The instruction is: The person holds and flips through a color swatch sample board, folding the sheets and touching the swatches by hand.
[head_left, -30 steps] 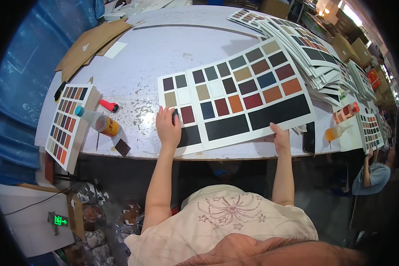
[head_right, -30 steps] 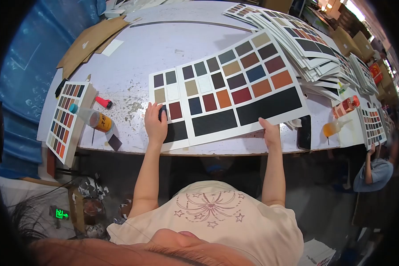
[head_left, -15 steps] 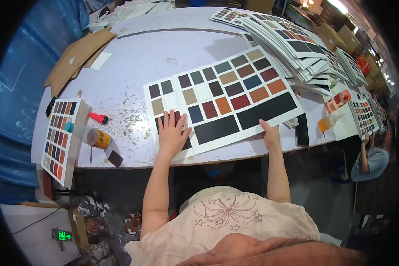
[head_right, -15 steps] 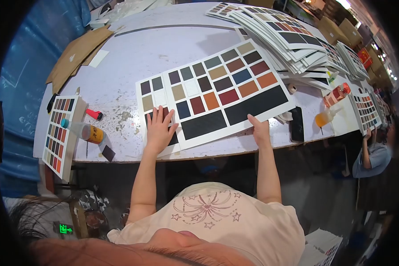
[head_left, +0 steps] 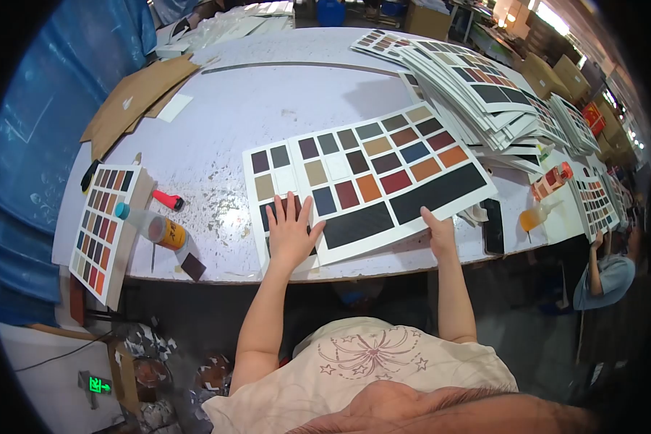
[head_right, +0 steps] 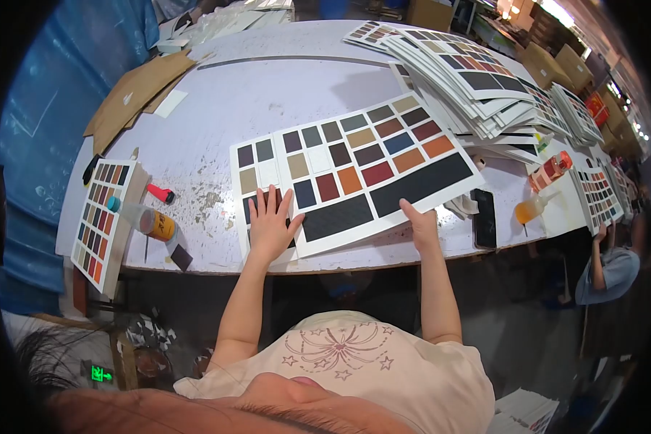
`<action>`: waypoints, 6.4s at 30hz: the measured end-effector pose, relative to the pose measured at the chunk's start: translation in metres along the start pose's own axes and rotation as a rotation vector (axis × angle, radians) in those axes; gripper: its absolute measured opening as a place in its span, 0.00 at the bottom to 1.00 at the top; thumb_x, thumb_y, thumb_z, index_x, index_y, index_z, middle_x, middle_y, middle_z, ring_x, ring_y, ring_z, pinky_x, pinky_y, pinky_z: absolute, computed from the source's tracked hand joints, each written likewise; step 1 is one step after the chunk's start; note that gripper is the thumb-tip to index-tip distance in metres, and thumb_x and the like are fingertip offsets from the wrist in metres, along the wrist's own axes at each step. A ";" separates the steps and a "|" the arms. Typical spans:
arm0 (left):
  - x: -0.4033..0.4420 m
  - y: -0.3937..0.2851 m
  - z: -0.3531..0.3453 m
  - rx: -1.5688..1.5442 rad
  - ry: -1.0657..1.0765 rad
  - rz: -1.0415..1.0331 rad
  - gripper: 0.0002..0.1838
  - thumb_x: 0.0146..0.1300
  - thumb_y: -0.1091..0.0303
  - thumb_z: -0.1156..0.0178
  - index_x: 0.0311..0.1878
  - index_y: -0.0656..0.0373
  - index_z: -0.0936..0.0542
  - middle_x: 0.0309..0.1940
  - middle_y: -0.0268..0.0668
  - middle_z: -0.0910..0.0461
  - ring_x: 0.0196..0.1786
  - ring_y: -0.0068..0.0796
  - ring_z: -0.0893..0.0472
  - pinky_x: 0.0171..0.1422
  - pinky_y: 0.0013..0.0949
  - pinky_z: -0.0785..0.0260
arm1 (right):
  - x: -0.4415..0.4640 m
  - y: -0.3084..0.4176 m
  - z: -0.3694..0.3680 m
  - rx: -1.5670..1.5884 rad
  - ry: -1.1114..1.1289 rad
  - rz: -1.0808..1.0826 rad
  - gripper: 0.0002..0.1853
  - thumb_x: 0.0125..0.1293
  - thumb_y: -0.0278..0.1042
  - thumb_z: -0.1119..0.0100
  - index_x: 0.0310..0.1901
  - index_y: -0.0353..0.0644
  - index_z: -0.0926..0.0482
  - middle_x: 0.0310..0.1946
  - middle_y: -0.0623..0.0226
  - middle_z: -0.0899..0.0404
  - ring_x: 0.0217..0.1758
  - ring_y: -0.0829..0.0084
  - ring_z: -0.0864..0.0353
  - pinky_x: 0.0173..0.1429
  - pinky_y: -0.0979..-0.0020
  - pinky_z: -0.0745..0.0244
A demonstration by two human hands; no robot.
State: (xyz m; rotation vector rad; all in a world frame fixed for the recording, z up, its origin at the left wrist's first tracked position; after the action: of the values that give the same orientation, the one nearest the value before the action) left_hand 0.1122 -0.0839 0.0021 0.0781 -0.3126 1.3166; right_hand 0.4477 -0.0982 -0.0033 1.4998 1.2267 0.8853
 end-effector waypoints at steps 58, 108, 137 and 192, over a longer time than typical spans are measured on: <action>-0.004 -0.009 0.012 -0.299 -0.103 -0.218 0.20 0.60 0.59 0.37 0.52 0.59 0.22 0.60 0.43 0.27 0.68 0.44 0.35 0.72 0.49 0.49 | 0.018 -0.004 0.031 0.141 -0.147 0.104 0.25 0.58 0.22 0.39 0.58 0.32 0.31 0.52 0.63 0.26 0.55 0.69 0.26 0.61 0.68 0.33; -0.077 -0.023 -0.001 -1.976 -0.339 0.734 0.15 0.67 0.66 0.44 0.50 0.68 0.25 0.48 0.41 0.22 0.53 0.32 0.23 0.59 0.36 0.32 | -0.089 -0.061 -0.158 1.083 0.314 -0.735 0.18 0.73 0.30 0.59 0.59 0.29 0.37 0.59 0.50 0.31 0.64 0.57 0.30 0.70 0.56 0.34; -0.076 -0.012 0.008 -1.786 -0.309 0.915 0.15 0.63 0.76 0.40 0.52 0.70 0.26 0.49 0.40 0.23 0.50 0.33 0.21 0.57 0.36 0.27 | 0.028 -0.019 -0.019 -1.400 -0.174 0.406 0.33 0.62 0.51 0.40 0.62 0.37 0.33 0.65 0.43 0.38 0.72 0.45 0.47 0.72 0.49 0.53; -0.077 0.028 0.011 -1.776 -0.252 0.841 0.15 0.63 0.75 0.41 0.53 0.68 0.25 0.50 0.38 0.24 0.52 0.31 0.23 0.59 0.34 0.30 | 0.053 -0.022 0.023 -0.449 -0.161 0.285 0.09 0.62 0.30 0.40 0.41 0.36 0.19 0.32 0.66 0.17 0.33 0.80 0.20 0.39 0.77 0.27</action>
State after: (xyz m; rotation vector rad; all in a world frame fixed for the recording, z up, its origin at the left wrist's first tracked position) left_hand 0.0667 -0.1514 -0.0119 -1.5211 -1.7448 1.3754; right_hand 0.4750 -0.0511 -0.0330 1.3599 0.6490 1.1181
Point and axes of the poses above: each hand's wrist, its own x-axis towards the middle knuckle, its own z-axis out of the back of the hand, y = z × x, the point moved 2 cm from there along x, towards the middle knuckle
